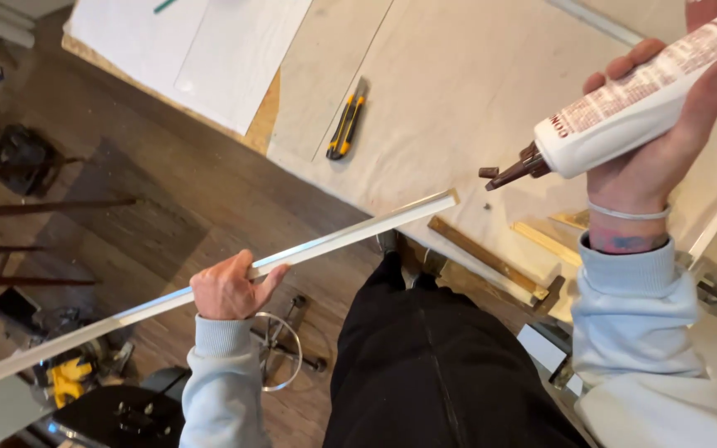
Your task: The person applies glue to the mitered end of a white frame moulding piece, positions it against the frame corner, and secures it in a corner clamping vise on the workbench. They then tap a fastener with a hammer and tighten the clamp screws to hold the joint while it sets.
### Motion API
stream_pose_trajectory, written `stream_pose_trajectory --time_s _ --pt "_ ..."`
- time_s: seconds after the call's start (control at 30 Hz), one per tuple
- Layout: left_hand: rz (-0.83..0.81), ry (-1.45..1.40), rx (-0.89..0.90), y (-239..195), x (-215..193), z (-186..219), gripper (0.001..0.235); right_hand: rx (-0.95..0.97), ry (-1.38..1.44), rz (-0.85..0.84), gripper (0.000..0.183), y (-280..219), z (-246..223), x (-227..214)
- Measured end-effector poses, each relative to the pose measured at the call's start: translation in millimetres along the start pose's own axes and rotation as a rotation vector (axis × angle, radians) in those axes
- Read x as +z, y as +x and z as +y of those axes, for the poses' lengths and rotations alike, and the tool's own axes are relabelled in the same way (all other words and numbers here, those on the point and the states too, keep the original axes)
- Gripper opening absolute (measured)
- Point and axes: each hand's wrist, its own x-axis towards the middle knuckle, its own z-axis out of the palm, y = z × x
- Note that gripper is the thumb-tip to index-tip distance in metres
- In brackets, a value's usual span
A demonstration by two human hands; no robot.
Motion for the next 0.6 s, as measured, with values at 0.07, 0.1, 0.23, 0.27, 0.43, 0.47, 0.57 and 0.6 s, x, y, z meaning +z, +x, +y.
stream_pose_trajectory --time_s 0.07,0.1,0.23,0.27,0.43,0.47,0.57,0.6 --pt "0.002 -0.015 0.015 -5.8 -4.7 2.2 0.069 0.04 -0.003 0.011 0.072 -4.3 5.7 -6.8" --pt "0.004 -0.038 0.017 -7.8 -5.9 3.4 0.069 0.052 0.059 0.019 0.068 -4.7 9.6 -15.4" --pt "-0.04 -0.039 -0.007 -9.3 -3.6 3.3 0.073 0.078 0.119 0.039 0.058 -15.1 12.0 -26.4" --pt "-0.043 -0.04 -0.006 -10.2 -3.5 4.2 0.073 0.079 0.117 0.041 0.058 -16.8 11.8 -25.2" --pt "-0.006 -0.068 0.038 -12.1 -0.7 6.0 0.073 0.053 0.035 -0.004 0.053 -27.5 2.5 -14.4" --pt "-0.008 -0.069 0.041 -13.0 -0.1 5.9 0.073 0.053 0.034 0.0 0.053 -28.9 0.2 -11.7" --pt "-0.018 -0.067 0.05 -14.8 0.3 6.1 0.074 0.035 -0.026 -0.035 0.055 -30.3 -5.6 -1.1" --pt "-0.029 -0.066 0.038 -14.3 0.8 6.5 0.073 0.02 -0.052 -0.041 0.056 -31.0 -7.8 2.7"
